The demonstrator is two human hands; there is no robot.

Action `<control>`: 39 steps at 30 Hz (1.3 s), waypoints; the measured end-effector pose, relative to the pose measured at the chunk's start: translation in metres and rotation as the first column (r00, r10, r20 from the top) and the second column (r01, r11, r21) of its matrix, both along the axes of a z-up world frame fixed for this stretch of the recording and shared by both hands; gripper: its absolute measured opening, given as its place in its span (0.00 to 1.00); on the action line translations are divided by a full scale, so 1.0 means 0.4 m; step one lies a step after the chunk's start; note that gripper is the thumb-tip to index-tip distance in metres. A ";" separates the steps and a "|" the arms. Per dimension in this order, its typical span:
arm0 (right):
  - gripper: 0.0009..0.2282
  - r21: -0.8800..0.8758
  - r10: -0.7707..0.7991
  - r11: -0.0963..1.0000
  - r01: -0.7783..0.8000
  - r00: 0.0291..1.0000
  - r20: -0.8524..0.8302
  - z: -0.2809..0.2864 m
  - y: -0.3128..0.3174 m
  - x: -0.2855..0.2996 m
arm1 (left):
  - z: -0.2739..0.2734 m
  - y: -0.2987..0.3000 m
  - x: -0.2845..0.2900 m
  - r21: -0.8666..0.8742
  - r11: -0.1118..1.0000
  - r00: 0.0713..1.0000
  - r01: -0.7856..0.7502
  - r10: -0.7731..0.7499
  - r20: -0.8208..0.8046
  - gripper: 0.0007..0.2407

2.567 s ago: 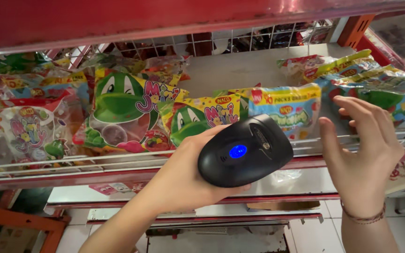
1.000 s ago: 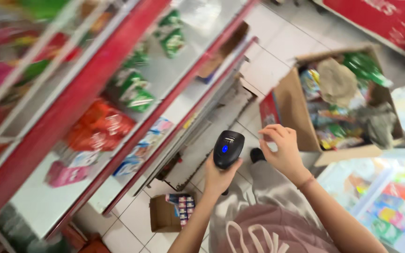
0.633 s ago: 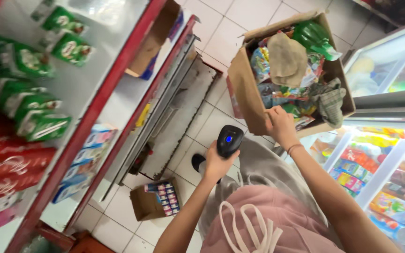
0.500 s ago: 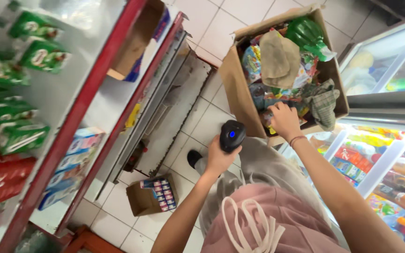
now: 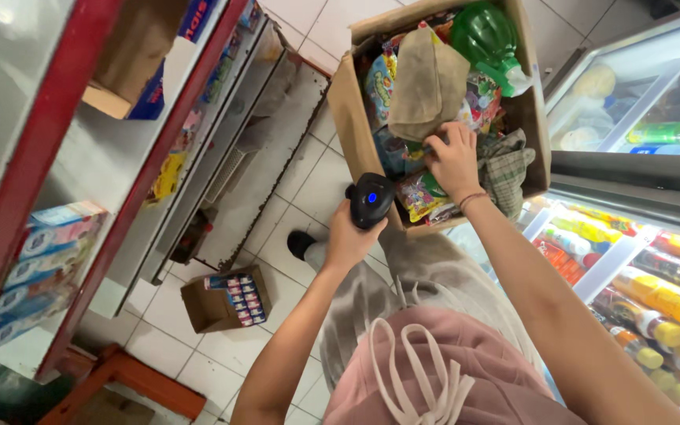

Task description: The person repeatedly picks snack packages from a cardboard box, scans them with a handheld barcode scanner, and places them on a refrigerated display shelf. The person handles multiple snack packages one at a time and arranges them on the shelf.

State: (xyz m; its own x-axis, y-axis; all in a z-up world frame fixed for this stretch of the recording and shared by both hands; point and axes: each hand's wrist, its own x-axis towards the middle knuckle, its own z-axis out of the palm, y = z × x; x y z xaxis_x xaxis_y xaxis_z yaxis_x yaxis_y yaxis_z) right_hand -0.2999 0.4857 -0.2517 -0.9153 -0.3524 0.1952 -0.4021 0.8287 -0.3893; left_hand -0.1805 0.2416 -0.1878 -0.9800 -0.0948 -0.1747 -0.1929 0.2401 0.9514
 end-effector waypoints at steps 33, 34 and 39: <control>0.04 -0.944 0.641 0.177 0.280 0.695 0.326 0.698 -0.661 0.240 | 0.498 -0.474 0.312 0.843 0.520 0.917 -0.137 0.389 -0.091 0.33; 0.05 -0.945 0.678 0.178 0.274 0.662 0.320 0.712 -0.690 0.252 | 0.511 -0.499 0.333 0.858 0.488 0.906 -0.163 0.418 -0.066 0.33; 0.03 -0.920 0.785 0.146 0.364 0.524 0.332 0.736 -0.827 0.297 | 0.543 -0.606 0.465 0.892 0.399 0.855 -0.211 0.518 -0.029 0.37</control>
